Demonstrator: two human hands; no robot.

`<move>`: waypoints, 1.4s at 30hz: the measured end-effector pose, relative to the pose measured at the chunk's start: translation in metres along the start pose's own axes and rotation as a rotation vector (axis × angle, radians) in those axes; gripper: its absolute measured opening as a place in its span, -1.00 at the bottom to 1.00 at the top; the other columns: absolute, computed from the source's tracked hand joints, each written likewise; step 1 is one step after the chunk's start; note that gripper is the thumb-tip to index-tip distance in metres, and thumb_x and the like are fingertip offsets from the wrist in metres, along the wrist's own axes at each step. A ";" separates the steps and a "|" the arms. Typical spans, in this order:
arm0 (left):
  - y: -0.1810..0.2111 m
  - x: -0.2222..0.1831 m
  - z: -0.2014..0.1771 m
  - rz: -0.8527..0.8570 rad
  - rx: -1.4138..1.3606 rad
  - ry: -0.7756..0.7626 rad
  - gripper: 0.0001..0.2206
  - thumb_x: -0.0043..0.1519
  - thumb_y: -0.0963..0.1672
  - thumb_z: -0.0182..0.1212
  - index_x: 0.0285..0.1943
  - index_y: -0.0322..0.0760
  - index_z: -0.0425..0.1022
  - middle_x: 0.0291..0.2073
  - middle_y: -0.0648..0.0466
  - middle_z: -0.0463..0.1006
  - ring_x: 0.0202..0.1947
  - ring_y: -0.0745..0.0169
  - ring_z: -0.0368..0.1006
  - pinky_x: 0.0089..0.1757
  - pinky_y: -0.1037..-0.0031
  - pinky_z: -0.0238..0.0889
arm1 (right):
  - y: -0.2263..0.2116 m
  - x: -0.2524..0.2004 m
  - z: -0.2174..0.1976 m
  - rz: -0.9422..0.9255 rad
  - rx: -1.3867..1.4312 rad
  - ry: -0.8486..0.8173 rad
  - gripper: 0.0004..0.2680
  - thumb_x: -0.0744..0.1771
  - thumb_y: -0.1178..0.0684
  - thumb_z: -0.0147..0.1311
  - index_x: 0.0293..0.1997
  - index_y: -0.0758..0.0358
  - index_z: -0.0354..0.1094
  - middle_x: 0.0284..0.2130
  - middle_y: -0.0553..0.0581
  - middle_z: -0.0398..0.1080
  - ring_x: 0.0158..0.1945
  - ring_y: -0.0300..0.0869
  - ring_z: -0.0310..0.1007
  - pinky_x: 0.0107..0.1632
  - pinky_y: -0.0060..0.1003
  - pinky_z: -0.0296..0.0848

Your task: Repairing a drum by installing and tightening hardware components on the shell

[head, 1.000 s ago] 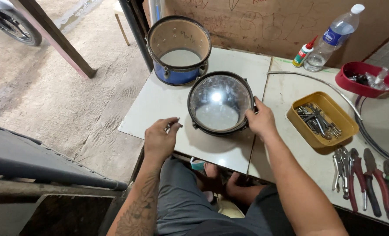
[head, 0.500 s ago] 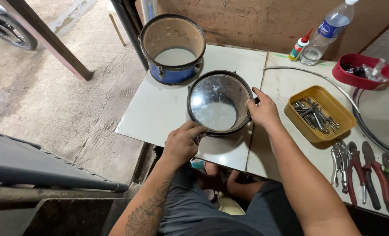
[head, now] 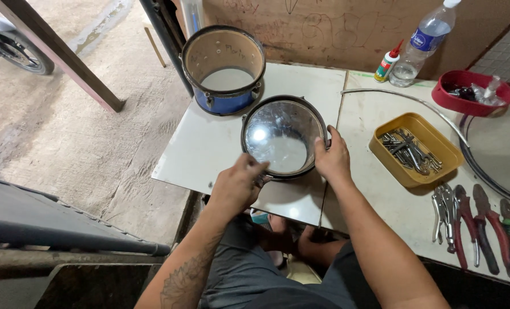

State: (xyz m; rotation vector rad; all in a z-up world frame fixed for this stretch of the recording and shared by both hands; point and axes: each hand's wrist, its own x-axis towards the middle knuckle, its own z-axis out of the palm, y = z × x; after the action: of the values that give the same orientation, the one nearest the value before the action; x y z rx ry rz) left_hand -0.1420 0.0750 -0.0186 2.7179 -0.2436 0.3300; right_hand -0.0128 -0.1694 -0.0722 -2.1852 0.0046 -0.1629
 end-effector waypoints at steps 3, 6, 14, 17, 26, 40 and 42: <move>-0.030 -0.003 0.022 -0.441 -0.419 0.167 -0.76 0.32 0.06 0.15 -0.01 0.00 0.61 -0.21 0.07 0.64 -0.15 -0.02 0.64 -0.14 0.25 0.51 | -0.017 -0.018 0.000 0.074 0.051 0.032 -0.59 0.39 -0.05 -0.10 0.42 0.27 0.17 -0.14 0.45 0.43 0.09 0.31 0.43 0.17 0.14 0.34; -0.004 -0.005 -0.009 -0.736 -1.500 0.484 -0.76 0.45 -0.10 -0.17 -0.32 -0.17 0.25 -0.53 0.16 0.11 -0.59 0.26 0.14 -0.46 0.42 0.17 | -0.013 -0.028 0.013 0.112 0.122 0.119 -0.57 0.38 -0.02 -0.14 0.45 0.24 0.06 -0.12 0.46 0.43 0.10 0.38 0.42 0.17 0.24 0.32; -0.017 -0.006 0.015 -0.929 -1.896 0.933 -0.79 0.43 -0.08 -0.04 -0.23 -0.13 0.06 -0.48 0.22 0.13 -0.47 0.23 0.19 -0.28 0.30 0.25 | -0.017 -0.061 0.036 0.209 0.205 0.184 -0.51 0.34 0.01 -0.17 0.49 0.15 -0.12 -0.14 0.37 0.42 0.07 0.31 0.45 0.18 0.24 0.32; -0.029 -0.002 0.031 -0.969 -1.912 1.005 -0.80 0.42 -0.08 -0.02 -0.21 -0.10 0.06 -0.50 0.22 0.15 -0.49 0.24 0.23 -0.25 0.27 0.35 | -0.011 -0.062 0.038 0.207 0.207 0.184 -0.50 0.33 0.01 -0.14 0.49 0.14 -0.11 -0.19 0.31 0.41 0.04 0.26 0.47 0.15 0.21 0.33; -0.046 0.006 0.043 -1.063 -1.953 1.156 -0.81 0.40 -0.09 0.03 -0.19 -0.13 0.10 -0.55 0.21 0.17 -0.55 0.25 0.27 -0.24 0.21 0.52 | -0.017 -0.075 0.033 0.175 0.221 0.163 -0.48 0.32 0.00 -0.04 0.49 0.16 -0.09 -0.29 0.22 0.32 -0.05 0.17 0.47 0.08 0.14 0.35; -0.057 0.012 0.027 -1.118 -1.950 1.237 -0.87 0.40 -0.10 -0.06 -0.16 -0.17 0.14 -0.55 0.22 0.14 -0.55 0.30 0.27 -0.17 0.21 0.59 | -0.017 -0.079 0.031 0.166 0.214 0.158 -0.49 0.32 -0.01 -0.02 0.48 0.16 0.02 -0.30 0.21 0.32 -0.08 0.11 0.47 0.05 0.07 0.36; -0.065 0.016 0.027 -1.077 -1.943 1.079 -0.85 0.42 -0.08 -0.07 -0.17 -0.12 0.11 -0.53 0.24 0.12 -0.59 0.36 0.15 -0.42 0.47 0.37 | -0.010 -0.077 0.033 0.123 0.191 0.219 -0.48 0.28 0.02 0.04 0.47 0.16 0.15 -0.38 0.21 0.38 -0.21 0.05 0.50 -0.09 -0.04 0.42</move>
State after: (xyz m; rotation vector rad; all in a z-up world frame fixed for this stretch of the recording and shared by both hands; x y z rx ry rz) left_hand -0.1075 0.1213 -0.0624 0.3386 0.7604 0.6148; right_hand -0.0862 -0.1317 -0.0919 -1.9610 0.2370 -0.3184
